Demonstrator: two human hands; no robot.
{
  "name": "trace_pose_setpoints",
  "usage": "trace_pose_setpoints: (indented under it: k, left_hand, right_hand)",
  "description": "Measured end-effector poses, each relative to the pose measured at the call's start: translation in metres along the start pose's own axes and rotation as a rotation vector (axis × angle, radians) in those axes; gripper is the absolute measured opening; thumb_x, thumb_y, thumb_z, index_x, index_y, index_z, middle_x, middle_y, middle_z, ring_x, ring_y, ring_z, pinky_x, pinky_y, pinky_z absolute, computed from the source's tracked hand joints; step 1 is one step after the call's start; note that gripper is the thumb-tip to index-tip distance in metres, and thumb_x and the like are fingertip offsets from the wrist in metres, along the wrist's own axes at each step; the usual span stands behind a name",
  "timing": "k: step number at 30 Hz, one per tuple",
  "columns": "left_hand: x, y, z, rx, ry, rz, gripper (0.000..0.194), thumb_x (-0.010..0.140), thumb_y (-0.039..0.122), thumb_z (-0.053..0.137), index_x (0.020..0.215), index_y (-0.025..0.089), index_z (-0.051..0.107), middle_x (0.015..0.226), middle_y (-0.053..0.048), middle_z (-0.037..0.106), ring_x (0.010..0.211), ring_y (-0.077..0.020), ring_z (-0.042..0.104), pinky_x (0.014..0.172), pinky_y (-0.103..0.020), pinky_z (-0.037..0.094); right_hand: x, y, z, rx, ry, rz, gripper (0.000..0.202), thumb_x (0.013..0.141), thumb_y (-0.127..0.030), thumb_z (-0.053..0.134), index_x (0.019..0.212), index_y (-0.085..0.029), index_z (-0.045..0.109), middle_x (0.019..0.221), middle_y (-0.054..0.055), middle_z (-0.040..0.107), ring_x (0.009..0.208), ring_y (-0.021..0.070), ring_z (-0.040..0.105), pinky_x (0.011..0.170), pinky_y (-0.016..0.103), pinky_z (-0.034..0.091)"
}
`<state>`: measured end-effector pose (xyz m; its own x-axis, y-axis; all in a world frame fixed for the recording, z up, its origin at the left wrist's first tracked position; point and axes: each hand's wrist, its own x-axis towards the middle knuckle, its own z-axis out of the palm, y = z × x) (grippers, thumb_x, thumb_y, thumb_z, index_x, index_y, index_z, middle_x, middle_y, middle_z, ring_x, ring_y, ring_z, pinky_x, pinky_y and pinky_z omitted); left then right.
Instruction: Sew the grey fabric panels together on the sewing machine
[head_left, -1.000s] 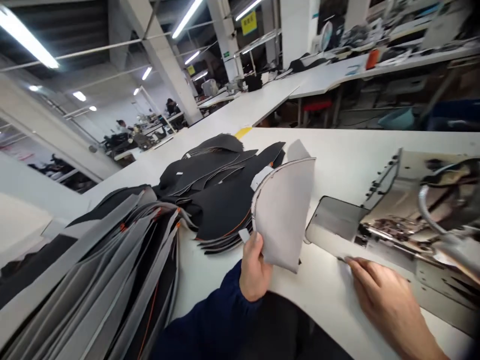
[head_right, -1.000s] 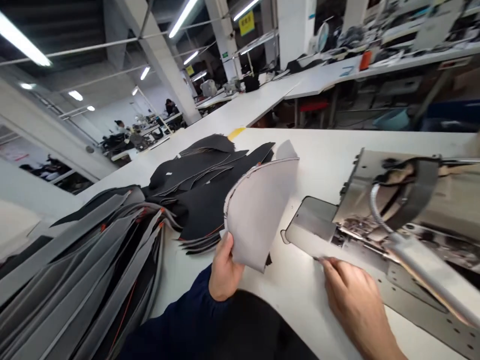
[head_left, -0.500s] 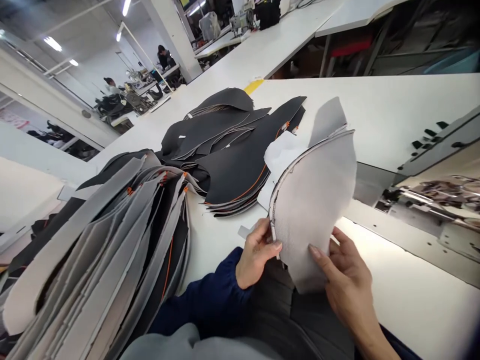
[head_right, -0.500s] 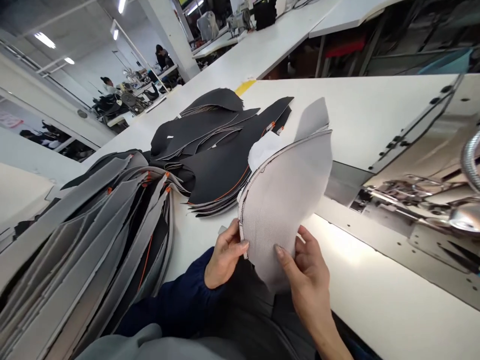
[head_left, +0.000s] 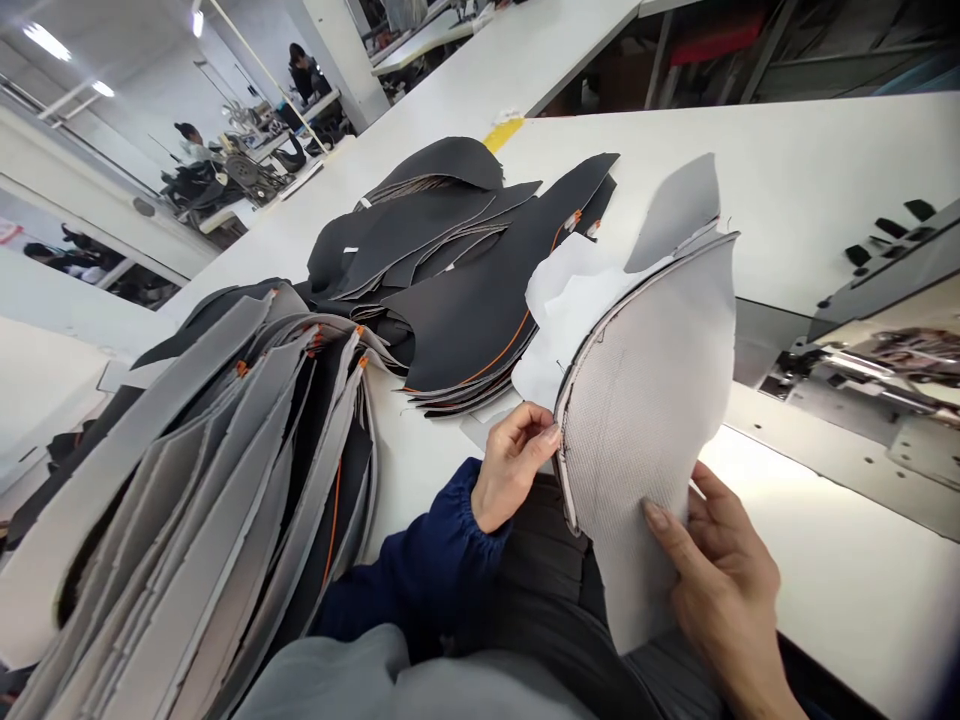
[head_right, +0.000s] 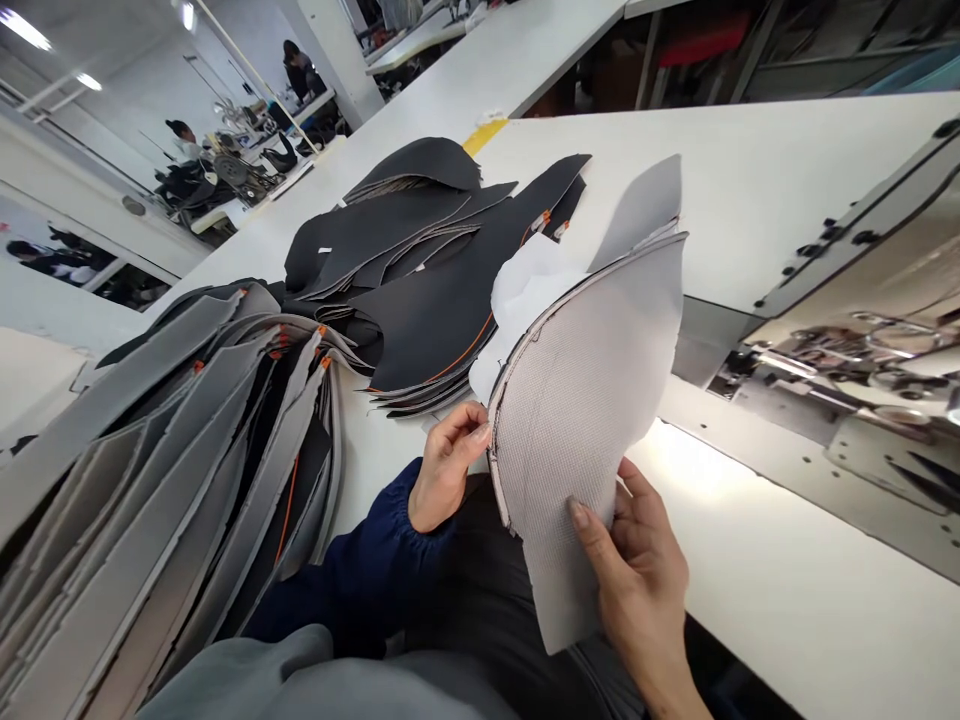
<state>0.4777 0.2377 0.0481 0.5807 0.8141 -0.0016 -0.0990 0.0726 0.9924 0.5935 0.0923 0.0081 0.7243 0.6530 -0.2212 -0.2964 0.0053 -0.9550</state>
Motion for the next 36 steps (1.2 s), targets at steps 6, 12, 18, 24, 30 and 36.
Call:
trace_pose_setpoints:
  k: [6, 12, 18, 24, 30, 36]
  left_hand:
    - [0.004, -0.002, 0.002, 0.019, 0.007, -0.012, 0.023, 0.085, 0.038, 0.060, 0.078, 0.017, 0.054, 0.069, 0.002, 0.044, 0.067, -0.0112, 0.038, 0.064, -0.024, 0.033]
    - [0.005, -0.004, 0.004, -0.015, 0.002, -0.039, 0.025, 0.084, 0.038, 0.060, 0.074, 0.016, 0.054, 0.068, 0.001, 0.044, 0.067, -0.0121, 0.037, 0.065, -0.025, 0.033]
    - [0.004, -0.003, 0.005, 0.009, -0.018, 0.008, 0.022, 0.086, 0.036, 0.060, 0.075, 0.017, 0.055, 0.067, 0.002, 0.044, 0.066, -0.0119, 0.038, 0.064, -0.026, 0.034]
    - [-0.002, -0.011, 0.021, 0.060, -0.061, 0.077, 0.020, 0.089, 0.038, 0.059, 0.096, 0.019, 0.061, 0.096, -0.006, 0.052, 0.085, -0.0159, 0.050, 0.071, -0.027, 0.045]
    - [-0.005, -0.021, 0.053, 0.021, -0.338, -0.155, 0.040, 0.084, 0.034, 0.065, 0.119, 0.020, 0.051, 0.110, -0.008, 0.052, 0.090, -0.0159, 0.055, 0.069, -0.024, 0.050]
    - [-0.002, -0.016, 0.065, 0.171, -0.473, -0.189, 0.024, 0.087, 0.039, 0.061, 0.092, 0.015, 0.058, 0.074, 0.000, 0.051, 0.063, -0.0102, 0.047, 0.056, -0.023, 0.040]
  right_hand:
    - [0.002, 0.001, 0.000, 0.034, -0.027, 0.024, 0.061, 0.075, -0.040, 0.076, 0.129, -0.029, 0.051, 0.121, 0.007, 0.064, 0.102, 0.0227, 0.064, 0.082, 0.033, 0.056]
    - [0.002, 0.007, -0.002, 0.046, -0.035, 0.033, 0.059, 0.074, -0.038, 0.076, 0.127, -0.029, 0.052, 0.118, 0.008, 0.065, 0.097, 0.0215, 0.065, 0.080, 0.032, 0.056]
    - [0.008, 0.020, -0.009, -0.115, -0.075, -0.020, 0.058, 0.082, -0.045, 0.067, 0.133, -0.026, 0.047, 0.117, 0.011, 0.064, 0.098, 0.0238, 0.064, 0.079, 0.036, 0.055]
    - [0.009, -0.006, -0.027, -0.738, -0.025, -0.444, 0.042, 0.087, -0.050, 0.057, 0.115, -0.019, 0.060, 0.114, 0.015, 0.054, 0.093, 0.0258, 0.058, 0.067, 0.036, 0.051]
    - [0.002, -0.032, -0.034, -0.482, 0.021, -0.269, 0.033, 0.092, -0.052, 0.051, 0.082, -0.021, 0.055, 0.067, -0.001, 0.047, 0.058, 0.0121, 0.041, 0.050, 0.024, 0.036]
    - [0.002, -0.009, -0.042, -0.166, 0.063, -0.083, 0.039, 0.088, -0.056, 0.056, 0.071, -0.021, 0.048, 0.062, -0.003, 0.036, 0.056, 0.0119, 0.032, 0.049, 0.025, 0.030]
